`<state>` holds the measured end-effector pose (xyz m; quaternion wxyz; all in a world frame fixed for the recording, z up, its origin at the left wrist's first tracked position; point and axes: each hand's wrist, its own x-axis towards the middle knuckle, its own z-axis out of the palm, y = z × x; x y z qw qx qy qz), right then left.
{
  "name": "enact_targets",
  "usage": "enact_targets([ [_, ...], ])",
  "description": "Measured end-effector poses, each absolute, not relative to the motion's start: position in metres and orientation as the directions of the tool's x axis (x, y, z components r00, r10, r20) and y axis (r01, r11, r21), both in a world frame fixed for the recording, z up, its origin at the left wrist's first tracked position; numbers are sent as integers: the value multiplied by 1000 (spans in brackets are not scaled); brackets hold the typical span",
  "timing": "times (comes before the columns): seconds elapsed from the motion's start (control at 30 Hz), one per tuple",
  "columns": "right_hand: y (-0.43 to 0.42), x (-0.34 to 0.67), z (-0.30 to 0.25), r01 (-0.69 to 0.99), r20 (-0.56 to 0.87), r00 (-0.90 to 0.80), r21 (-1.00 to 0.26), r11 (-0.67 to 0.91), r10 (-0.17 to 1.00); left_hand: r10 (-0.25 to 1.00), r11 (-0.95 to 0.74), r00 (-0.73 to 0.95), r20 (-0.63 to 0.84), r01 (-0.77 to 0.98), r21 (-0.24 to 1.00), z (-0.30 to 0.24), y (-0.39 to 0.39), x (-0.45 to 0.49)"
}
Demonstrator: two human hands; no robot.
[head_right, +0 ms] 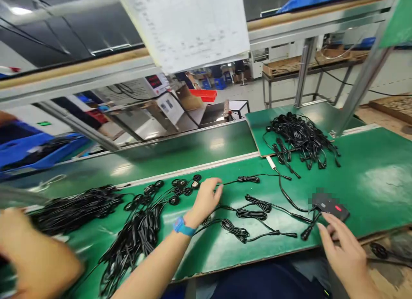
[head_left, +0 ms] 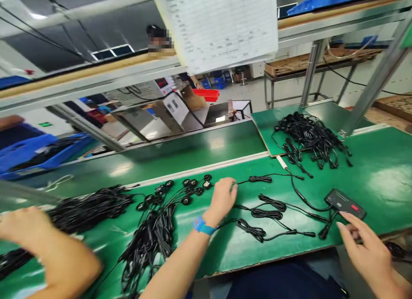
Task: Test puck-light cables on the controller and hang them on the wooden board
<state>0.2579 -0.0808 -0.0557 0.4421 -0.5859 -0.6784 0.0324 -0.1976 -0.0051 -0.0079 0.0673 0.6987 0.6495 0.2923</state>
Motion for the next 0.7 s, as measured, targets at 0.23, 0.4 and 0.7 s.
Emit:
enact_targets([
  [0.23, -53, 253, -78, 682, 318, -150, -652, 330, 936, 730, -667, 646, 222, 606, 433, -13, -21, -15],
  [0.4, -49, 253, -72, 613, 228, -218, -724, 315, 949, 715, -678, 683, 149, 626, 385, -29, -14, 11],
  [0.7, -49, 249, -66, 541, 80, -251, -815, 209, 965, 708, -589, 705, -41, 621, 517, -17, -10, 7],
])
